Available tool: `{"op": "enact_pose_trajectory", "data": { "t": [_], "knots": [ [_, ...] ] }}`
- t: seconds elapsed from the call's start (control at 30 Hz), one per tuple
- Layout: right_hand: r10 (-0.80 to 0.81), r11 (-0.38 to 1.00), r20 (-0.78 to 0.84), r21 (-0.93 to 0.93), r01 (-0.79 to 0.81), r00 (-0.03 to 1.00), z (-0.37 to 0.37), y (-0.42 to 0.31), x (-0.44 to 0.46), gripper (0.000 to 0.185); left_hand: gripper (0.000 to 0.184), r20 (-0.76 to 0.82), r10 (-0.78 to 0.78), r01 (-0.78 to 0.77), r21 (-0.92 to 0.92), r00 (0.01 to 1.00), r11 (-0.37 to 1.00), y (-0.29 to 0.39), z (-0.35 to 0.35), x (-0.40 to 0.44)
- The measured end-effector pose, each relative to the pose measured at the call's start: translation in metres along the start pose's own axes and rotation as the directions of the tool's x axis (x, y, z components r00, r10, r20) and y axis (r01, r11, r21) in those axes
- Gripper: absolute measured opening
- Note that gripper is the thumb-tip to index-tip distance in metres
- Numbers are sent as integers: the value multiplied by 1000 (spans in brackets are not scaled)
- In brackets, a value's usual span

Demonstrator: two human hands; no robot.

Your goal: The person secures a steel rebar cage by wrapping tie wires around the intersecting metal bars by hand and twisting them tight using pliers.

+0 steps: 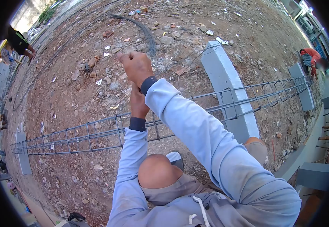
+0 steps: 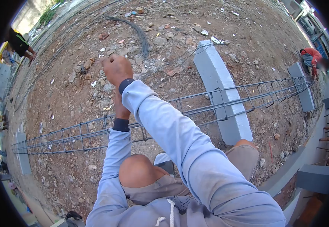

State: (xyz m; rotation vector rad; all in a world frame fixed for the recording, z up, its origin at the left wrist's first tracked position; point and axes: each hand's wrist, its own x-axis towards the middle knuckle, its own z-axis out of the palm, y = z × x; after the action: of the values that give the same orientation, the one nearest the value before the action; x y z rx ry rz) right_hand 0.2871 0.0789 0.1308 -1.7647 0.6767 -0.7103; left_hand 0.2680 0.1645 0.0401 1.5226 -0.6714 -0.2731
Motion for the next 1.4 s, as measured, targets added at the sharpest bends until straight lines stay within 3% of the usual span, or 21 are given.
{"op": "enact_pose_trajectory", "data": {
  "t": [0.03, 0.07, 0.1, 0.13, 0.2, 0.27, 0.3, 0.33, 0.4, 0.43, 0.53, 0.6, 0.7, 0.8, 0.83, 0.9, 0.97, 1.07, 1.2, 1.3, 1.4],
  "knots": [
    [81, 996, -10, -31, -82, 997, -3, -3, -6, 40, 55, 38, -45, 42, 64, 998, 997, -32, -4, 4],
    [27, 999, -66, -42, -30, 997, -7, -5, -16, 39, 52, 75, -90, 79, 130, 993, 988, -65, -8, 8],
    [-27, 998, -121, -58, 20, 992, -10, -5, -30, 38, 51, 128, -70, 66, 31, 989, 997, -81, -8, 14],
    [-81, 995, -178, -79, 68, 981, -15, -4, -41, 38, 46, 165, -20, 15, 31, 986, 999, -66, -6, 11],
    [-259, 949, -114, -214, 231, 959, -41, 4, -62, 40, 37, 238, 80, -88, 20, 968, 996, -36, -4, 5],
    [-332, 878, -5, -367, 307, 943, -77, 7, -75, 41, 31, 390, 26, -101, 171, 920, 980, 9, -5, -1],
    [-318, 832, 60, -460, 309, 946, -101, 5, -80, 40, 20, 374, -17, -64, 204, 927, 977, 1, 1, -3],
    [-294, 774, 119, -552, 309, 948, -125, 4, -84, 39, 19, 485, -38, -105, 264, 874, 959, 13, 8, -4],
    [-105, 660, 323, -685, 309, 941, -168, 8, -92, 41, 19, 685, -92, -218, 353, 723, 910, 37, 26, -9],
    [7, 594, 403, -738, 320, 915, -188, 11, -96, 42, 20, 724, -13, -328, 329, 690, 885, 43, 40, -13],
    [205, 543, 453, -790, 284, 868, -216, 31, -128, 52, 25, 857, -132, -552, 430, 498, 714, 62, 79, -25],
    [260, 510, 405, -828, 231, 877, -222, 61, -146, 50, 29, 841, -257, -609, 527, 477, 593, 65, 101, -35],
    [282, 576, 296, -813, 86, 913, -239, 89, -156, 33, 33, 869, 23, -624, 336, 494, 706, 73, 102, -46],
    [281, 531, 187, -847, 9, 941, -263, 101, -159, 41, 36, 695, 165, -476, 282, 700, 833, 77, 78, -37],
    [275, 497, 144, -868, -12, 950, -272, 100, -158, 44, 34, 599, 145, -438, 378, 788, 816, 74, 68, -35],
    [244, 418, 109, -909, -4, 964, -286, 103, -158, 51, 31, 346, -10, -178, 506, 938, 844, 37, 50, -30],
    [211, 322, 136, -945, 62, 968, -295, 114, -165, 58, 30, 199, -151, 37, 484, 968, 874, 32, 41, -30],
    [347, 282, 260, -945, 164, 901, -297, 117, -180, 64, 29, 155, -23, -72, 583, 988, 809, 12, 34, -35],
    [422, 400, 309, -907, 131, 852, -296, 101, -136, 49, 30, 104, 53, -114, 781, 993, 614, -17, 27, -39],
    [219, 585, 193, -811, 29, 956, -309, 140, -78, 39, 32, 101, -16, -73, 814, 995, 576, -44, 22, -55],
    [132, 603, 106, -798, 4, 986, -316, 183, -12, 31, 31, 168, 113, -201, 864, 979, 462, -48, 25, -70]
  ]
}}
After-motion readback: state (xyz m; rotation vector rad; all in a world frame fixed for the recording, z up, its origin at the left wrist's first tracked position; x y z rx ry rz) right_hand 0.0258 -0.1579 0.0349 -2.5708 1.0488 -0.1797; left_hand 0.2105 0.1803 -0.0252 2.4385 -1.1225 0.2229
